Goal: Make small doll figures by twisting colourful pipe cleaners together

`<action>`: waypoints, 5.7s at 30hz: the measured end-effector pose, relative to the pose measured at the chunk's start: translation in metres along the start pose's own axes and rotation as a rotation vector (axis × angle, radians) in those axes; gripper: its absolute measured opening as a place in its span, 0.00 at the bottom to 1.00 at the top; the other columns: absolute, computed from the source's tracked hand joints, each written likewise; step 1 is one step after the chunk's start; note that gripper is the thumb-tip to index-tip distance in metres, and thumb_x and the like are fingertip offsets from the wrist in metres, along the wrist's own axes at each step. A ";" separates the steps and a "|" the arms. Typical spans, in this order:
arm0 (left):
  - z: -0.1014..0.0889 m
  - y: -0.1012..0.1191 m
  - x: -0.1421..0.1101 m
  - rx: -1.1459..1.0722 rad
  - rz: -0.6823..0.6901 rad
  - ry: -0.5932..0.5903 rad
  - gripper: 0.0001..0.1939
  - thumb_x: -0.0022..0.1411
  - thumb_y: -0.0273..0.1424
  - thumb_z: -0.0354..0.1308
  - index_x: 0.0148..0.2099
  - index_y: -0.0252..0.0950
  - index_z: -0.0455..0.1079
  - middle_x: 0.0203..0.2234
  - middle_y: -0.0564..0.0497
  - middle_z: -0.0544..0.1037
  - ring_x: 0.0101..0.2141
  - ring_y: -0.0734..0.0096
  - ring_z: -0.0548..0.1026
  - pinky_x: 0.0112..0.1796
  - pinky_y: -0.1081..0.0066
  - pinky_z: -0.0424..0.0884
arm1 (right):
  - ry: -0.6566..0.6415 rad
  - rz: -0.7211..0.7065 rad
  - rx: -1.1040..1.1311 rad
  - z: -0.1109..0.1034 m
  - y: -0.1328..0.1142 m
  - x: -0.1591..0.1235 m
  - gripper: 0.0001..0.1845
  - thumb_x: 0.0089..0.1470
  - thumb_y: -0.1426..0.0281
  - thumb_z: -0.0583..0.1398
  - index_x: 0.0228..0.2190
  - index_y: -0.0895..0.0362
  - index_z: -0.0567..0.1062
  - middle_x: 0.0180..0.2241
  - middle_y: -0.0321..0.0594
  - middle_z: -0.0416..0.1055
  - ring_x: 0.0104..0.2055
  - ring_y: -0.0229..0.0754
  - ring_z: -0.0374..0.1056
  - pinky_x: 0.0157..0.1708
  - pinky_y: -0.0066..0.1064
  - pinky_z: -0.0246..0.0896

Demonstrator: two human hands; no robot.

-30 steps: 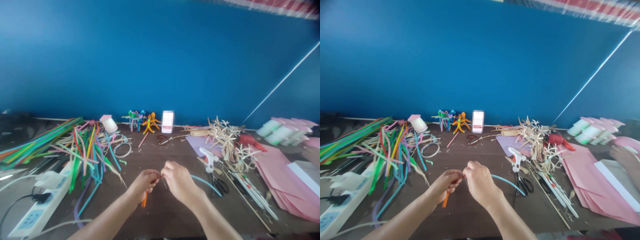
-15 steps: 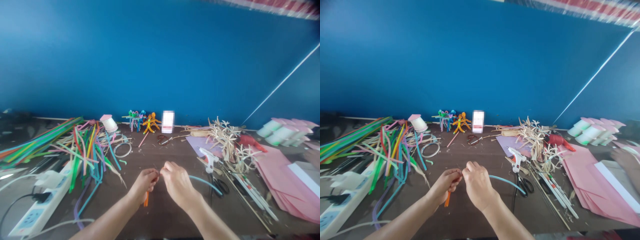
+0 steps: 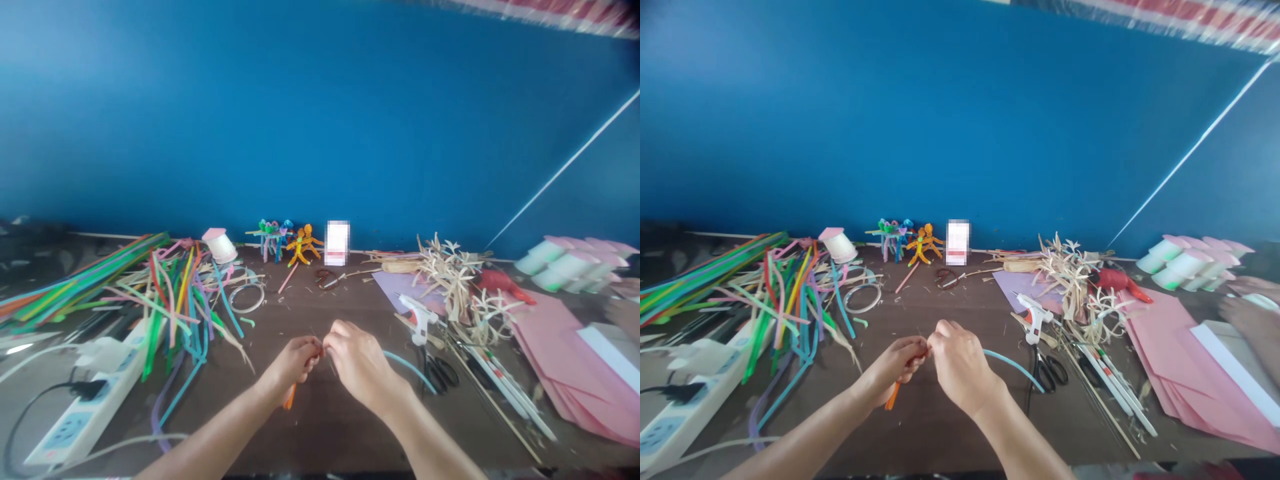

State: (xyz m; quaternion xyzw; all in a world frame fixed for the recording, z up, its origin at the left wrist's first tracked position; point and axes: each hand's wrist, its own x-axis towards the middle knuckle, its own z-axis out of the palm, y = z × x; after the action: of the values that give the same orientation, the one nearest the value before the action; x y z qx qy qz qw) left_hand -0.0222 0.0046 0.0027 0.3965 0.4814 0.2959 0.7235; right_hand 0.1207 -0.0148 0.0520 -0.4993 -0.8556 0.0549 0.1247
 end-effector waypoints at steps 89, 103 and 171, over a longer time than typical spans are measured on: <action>-0.007 0.019 -0.016 -0.389 -0.183 -0.093 0.08 0.45 0.29 0.52 0.22 0.35 0.54 0.11 0.64 0.45 0.14 0.85 0.39 0.15 0.80 0.35 | 0.234 0.085 0.128 0.022 -0.005 -0.022 0.08 0.49 0.80 0.53 0.26 0.56 0.67 0.25 0.36 0.66 0.27 0.37 0.64 0.27 0.27 0.52; -0.002 0.026 -0.025 -0.109 0.028 -0.301 0.06 0.48 0.31 0.54 0.25 0.33 0.63 0.13 0.56 0.64 0.16 0.80 0.62 0.21 0.77 0.58 | -0.056 0.052 0.954 -0.001 0.024 -0.010 0.08 0.48 0.76 0.56 0.33 0.58 0.70 0.31 0.37 0.71 0.33 0.37 0.66 0.35 0.27 0.60; -0.001 0.041 -0.047 1.113 0.651 -0.144 0.09 0.59 0.30 0.50 0.34 0.36 0.72 0.27 0.52 0.76 0.29 0.72 0.72 0.31 0.77 0.61 | 0.041 0.304 0.973 -0.009 -0.004 -0.028 0.04 0.49 0.74 0.55 0.26 0.59 0.69 0.25 0.36 0.68 0.28 0.37 0.64 0.29 0.25 0.58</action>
State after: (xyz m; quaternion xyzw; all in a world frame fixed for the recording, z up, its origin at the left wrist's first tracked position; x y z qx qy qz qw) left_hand -0.0422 -0.0119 0.0592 0.8568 0.3683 0.1790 0.3135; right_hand 0.1331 -0.0409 0.0574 -0.5030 -0.6461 0.4549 0.3501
